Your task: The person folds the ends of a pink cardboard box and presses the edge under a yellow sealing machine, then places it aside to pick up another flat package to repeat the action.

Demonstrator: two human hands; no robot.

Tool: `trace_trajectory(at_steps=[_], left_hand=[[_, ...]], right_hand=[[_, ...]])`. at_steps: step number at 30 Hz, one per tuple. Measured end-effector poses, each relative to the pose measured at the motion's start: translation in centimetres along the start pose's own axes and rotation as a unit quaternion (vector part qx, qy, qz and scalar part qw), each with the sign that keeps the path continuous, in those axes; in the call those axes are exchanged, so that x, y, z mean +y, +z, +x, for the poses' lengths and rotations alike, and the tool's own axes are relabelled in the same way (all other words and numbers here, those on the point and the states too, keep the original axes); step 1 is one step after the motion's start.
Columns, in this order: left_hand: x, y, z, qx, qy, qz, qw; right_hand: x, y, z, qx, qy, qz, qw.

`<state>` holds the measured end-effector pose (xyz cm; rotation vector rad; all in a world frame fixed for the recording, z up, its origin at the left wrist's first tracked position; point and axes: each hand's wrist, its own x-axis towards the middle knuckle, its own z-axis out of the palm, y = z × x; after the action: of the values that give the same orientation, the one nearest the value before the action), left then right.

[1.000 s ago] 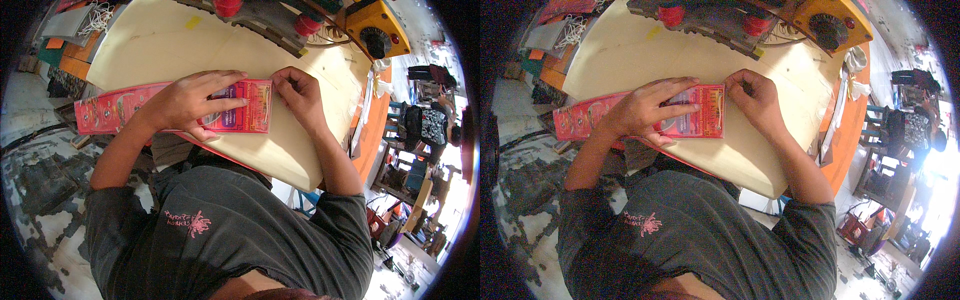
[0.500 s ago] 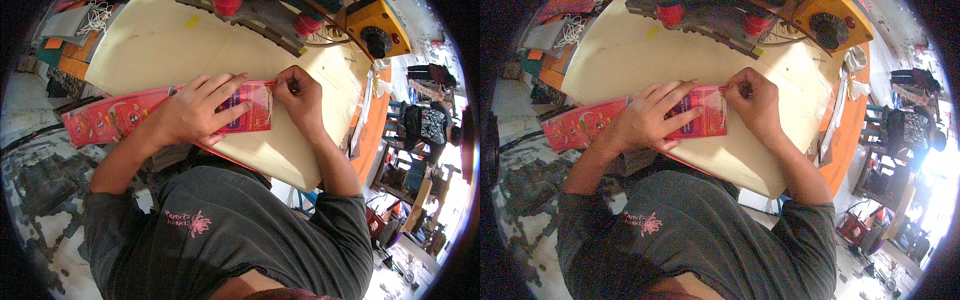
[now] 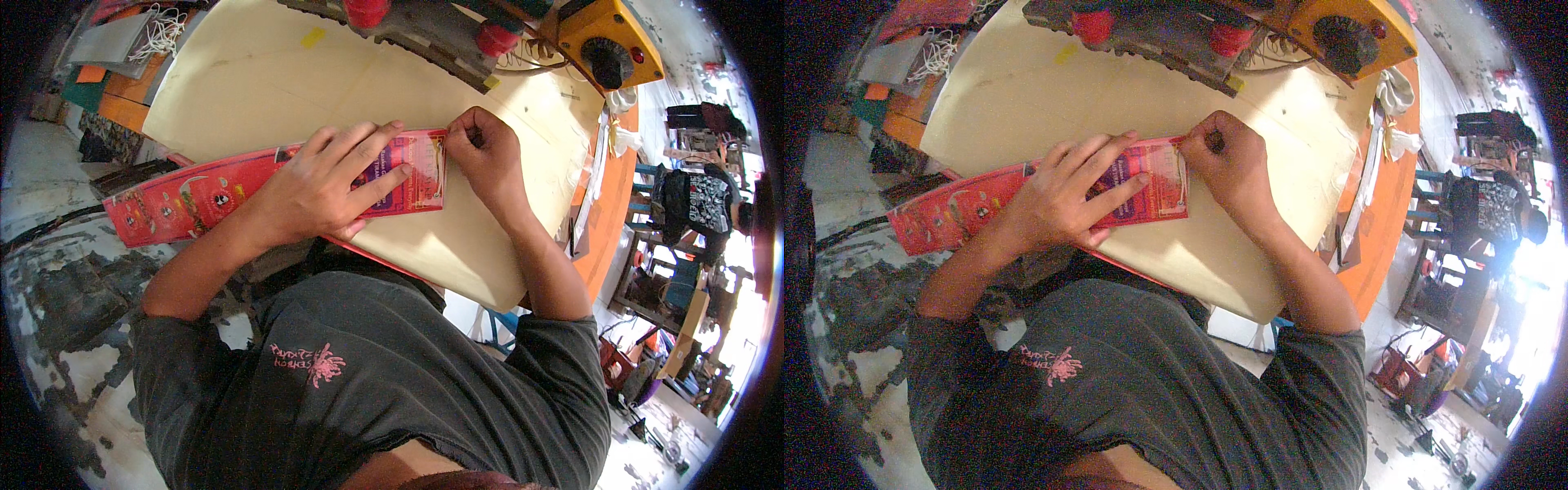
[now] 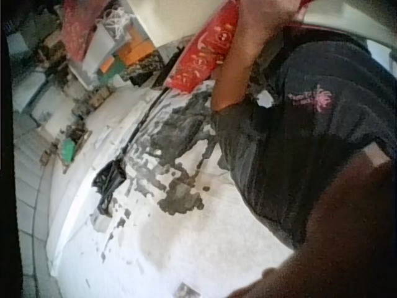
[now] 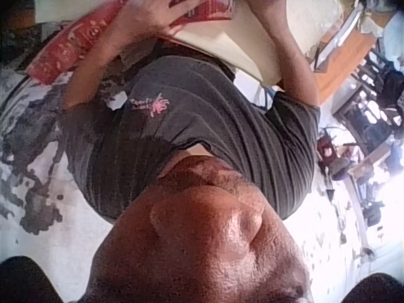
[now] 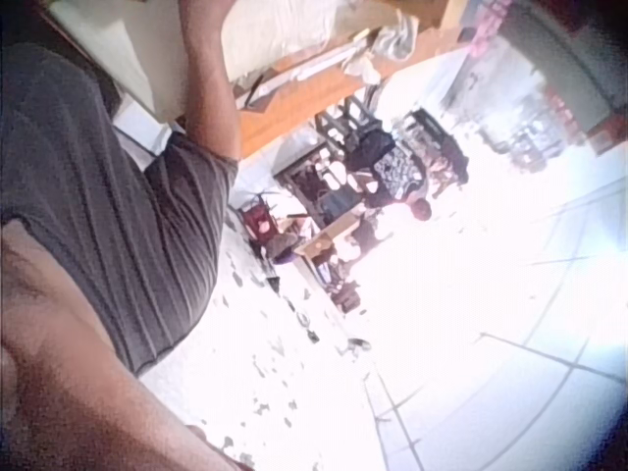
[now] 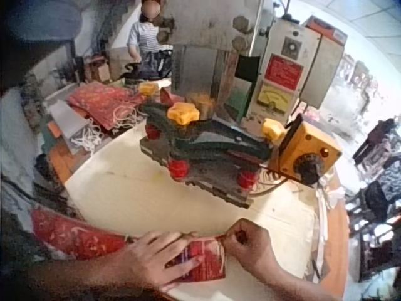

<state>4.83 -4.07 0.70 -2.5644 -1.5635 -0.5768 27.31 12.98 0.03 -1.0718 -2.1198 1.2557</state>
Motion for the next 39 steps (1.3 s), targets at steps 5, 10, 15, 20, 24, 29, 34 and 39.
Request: trace_trajectory(at_steps=[5, 10, 15, 20, 24, 29, 34, 39], left_hand=[[-0.7, -0.3, 0.0, -0.030, -0.001, -0.031, 0.999], [-2.0, -0.2, -0.2, -0.054, -0.007, -0.055, 0.997], [-3.3, -0.6, -0.3, -0.034, 0.001, -0.031, 0.999], [-3.9, -0.7, -0.2, -0.025, 0.006, -0.025, 0.999], [-4.0, -0.7, -0.1, -0.031, 0.003, -0.026, 0.999], [-4.3, -0.8, 0.0, -0.032, 0.003, -0.037, 0.999], [-4.2, -1.0, 0.1, -0.036, 0.000, -0.038, 0.999], [-4.2, -0.9, 0.0, -0.038, -0.006, -0.048, 0.998]], right_hand=[[0.1, -0.4, 0.3, -0.025, 0.012, 0.012, 1.000], [1.0, -0.9, 0.6, -0.072, 0.046, 0.079, 0.993], [0.4, -1.2, 0.6, -0.124, 0.033, 0.114, 0.985], [0.8, -1.1, 0.7, -0.148, 0.016, 0.042, 0.988], [1.2, -1.0, 0.6, -0.153, 0.006, 0.043, 0.987], [1.6, -0.8, 0.5, -0.147, -0.019, 0.076, 0.986], [1.7, -0.7, 0.5, -0.145, -0.015, 0.082, 0.986], [1.8, -0.6, 0.5, -0.142, -0.014, 0.077, 0.987]])
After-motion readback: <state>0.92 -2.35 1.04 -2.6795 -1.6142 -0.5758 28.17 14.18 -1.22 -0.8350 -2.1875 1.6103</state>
